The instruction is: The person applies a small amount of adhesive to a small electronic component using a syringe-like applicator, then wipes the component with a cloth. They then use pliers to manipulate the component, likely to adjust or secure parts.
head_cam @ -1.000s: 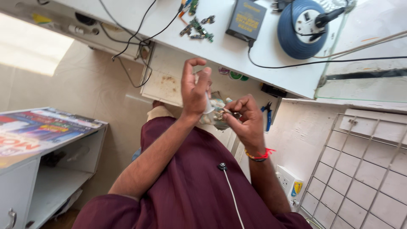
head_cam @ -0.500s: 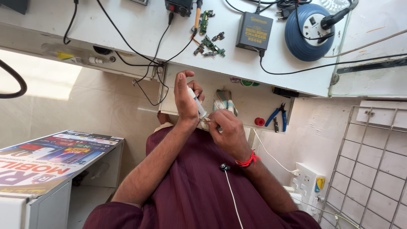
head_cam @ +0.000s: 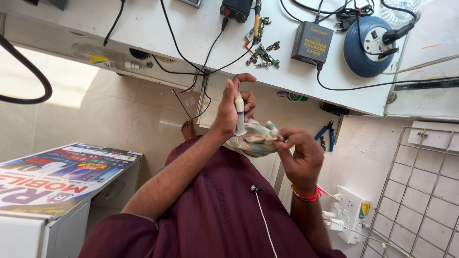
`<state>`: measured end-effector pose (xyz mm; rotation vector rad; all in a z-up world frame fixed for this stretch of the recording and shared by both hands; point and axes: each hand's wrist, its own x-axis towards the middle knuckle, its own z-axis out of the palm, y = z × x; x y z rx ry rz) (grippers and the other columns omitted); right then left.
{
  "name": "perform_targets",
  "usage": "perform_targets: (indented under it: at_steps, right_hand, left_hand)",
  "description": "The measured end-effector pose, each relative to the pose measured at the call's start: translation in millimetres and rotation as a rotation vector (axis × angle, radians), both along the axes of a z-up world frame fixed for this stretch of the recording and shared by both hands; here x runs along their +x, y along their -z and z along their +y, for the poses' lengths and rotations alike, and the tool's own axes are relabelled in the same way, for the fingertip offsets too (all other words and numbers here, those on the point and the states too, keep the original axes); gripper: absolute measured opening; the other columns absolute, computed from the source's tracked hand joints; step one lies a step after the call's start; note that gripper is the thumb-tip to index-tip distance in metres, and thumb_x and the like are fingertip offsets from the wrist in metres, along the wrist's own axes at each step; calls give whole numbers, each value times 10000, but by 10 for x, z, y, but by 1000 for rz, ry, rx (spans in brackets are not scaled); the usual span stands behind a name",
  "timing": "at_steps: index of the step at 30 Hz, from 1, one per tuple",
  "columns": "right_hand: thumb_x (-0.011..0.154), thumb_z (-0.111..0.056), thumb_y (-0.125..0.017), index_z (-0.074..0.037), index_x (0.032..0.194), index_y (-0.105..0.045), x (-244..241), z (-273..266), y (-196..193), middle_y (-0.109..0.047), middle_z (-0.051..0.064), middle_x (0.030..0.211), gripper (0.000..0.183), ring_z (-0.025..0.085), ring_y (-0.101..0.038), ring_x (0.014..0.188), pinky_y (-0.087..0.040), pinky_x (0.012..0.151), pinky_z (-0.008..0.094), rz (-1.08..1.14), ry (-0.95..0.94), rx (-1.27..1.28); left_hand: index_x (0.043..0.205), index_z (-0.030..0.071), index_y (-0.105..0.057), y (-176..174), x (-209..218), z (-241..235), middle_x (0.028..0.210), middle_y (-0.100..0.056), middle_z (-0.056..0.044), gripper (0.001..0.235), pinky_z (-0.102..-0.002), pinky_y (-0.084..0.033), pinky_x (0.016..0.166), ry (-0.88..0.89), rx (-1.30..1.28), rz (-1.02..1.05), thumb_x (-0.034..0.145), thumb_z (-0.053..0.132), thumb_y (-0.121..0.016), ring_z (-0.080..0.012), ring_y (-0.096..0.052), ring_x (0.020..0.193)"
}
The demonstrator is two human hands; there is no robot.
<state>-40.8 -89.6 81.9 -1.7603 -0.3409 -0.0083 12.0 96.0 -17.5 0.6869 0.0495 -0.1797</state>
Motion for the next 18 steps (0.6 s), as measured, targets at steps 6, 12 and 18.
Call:
perform_targets:
  at_steps: [6, 12, 18]
  right_hand:
    - [985, -9, -680, -9, 1282, -628, 180, 618, 203, -654, 155, 1340, 301, 298, -662, 1222, -542, 1029, 391, -235, 123, -411]
    - [955, 6, -700, -44, 1335, -658, 109, 483, 342, -689, 124, 1360, 386, 254, -693, 1216, -562, 1013, 346, -113, 109, -356]
    - [1003, -2, -641, 34, 1319, -610, 58, 251, 778, -694, 115, 1219, 320, 144, -676, 1107, -567, 952, 266, 376, 223, 422]
  left_hand:
    - [1467, 98, -338, 46, -58, -106, 912, -503, -29, 785, -251, -435, 703, -16, 214, -77, 1035, 750, -279, -102, -488, 787]
    - [1445, 51, -372, 74, -112, -93, 1292, -521, -102, 838, -368, -504, 995, 50, 579, -228, 1057, 768, -183, -221, -594, 1126]
    - [1417, 62, -371, 118, -63, -164, 1122, -723, -204, 958, -437, -574, 917, 542, 1040, -182, 869, 839, -249, -319, -740, 1062]
